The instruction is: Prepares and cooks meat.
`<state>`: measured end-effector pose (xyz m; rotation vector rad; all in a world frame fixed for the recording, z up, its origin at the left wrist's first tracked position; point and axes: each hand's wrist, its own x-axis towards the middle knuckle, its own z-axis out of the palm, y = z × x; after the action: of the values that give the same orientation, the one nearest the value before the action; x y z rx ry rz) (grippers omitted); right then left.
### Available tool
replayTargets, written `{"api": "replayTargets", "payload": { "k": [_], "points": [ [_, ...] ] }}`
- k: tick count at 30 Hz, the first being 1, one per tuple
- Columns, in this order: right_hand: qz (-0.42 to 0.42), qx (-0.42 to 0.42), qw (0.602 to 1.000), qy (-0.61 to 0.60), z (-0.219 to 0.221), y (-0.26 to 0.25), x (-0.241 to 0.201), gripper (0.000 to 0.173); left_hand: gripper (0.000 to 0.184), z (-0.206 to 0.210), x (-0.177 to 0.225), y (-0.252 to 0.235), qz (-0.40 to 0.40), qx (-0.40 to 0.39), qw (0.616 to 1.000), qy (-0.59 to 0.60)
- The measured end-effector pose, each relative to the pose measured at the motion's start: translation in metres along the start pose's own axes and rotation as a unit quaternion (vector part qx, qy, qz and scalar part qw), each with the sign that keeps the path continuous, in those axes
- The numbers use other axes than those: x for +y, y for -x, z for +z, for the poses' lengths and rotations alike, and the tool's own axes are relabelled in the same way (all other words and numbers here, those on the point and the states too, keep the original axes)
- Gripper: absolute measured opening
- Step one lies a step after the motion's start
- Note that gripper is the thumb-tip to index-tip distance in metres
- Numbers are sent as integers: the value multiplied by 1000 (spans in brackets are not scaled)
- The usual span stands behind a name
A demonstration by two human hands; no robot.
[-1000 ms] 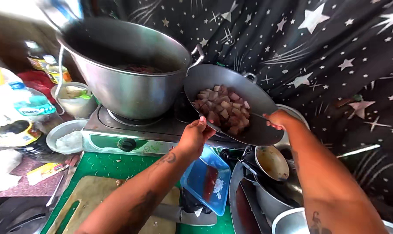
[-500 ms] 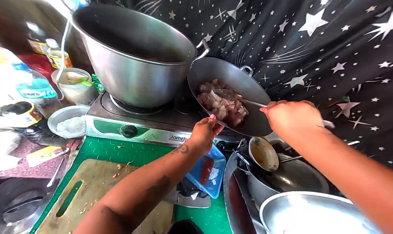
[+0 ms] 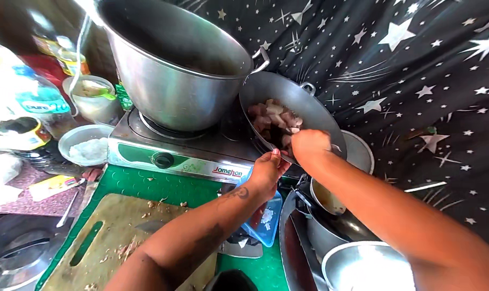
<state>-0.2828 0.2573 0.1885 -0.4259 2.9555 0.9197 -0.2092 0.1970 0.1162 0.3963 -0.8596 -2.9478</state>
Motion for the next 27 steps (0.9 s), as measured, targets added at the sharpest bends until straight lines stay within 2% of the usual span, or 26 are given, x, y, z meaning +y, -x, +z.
{"api": "replayTargets", "payload": {
  "k": [2, 5, 7, 10, 12, 14, 18, 21, 24, 27],
  "points": [
    [26, 22, 999, -30, 16, -34, 3, 16, 28, 0, 1, 1, -4, -2, 1000, -3],
    [95, 34, 991, -90, 6, -42, 36, 29, 27, 0, 9, 1, -8, -3, 1000, -11],
    [109, 70, 988, -81, -9, -19, 70, 43, 26, 0, 14, 0, -10, 9, 1000, -6],
    [86, 113, 990, -25, -28, 36, 117, 44, 30, -4, 11, -2, -15, 6, 1000, 11],
    [50, 144, 988, -4, -29, 63, 129, 44, 29, -4, 7, -4, -15, 5, 1000, 19],
    [13, 150, 989, -11, -33, 77, 114, 43, 29, -4, 3, -5, -13, -2, 1000, 22],
    [26, 65, 997, -18, -44, 60, 41, 43, 25, 0, 0, -3, -6, 9, 1000, 9],
    [41, 11, 997, -70, -26, 9, 0, 21, 28, 1, -1, -1, -1, 6, 1000, -5],
    [70, 27, 992, -104, -6, -33, -1, 22, 29, 2, -2, -1, 5, -3, 1000, -11],
    [102, 54, 988, -98, -16, -28, 40, 42, 26, 1, 4, -1, 4, 9, 1000, 1]
  ]
}}
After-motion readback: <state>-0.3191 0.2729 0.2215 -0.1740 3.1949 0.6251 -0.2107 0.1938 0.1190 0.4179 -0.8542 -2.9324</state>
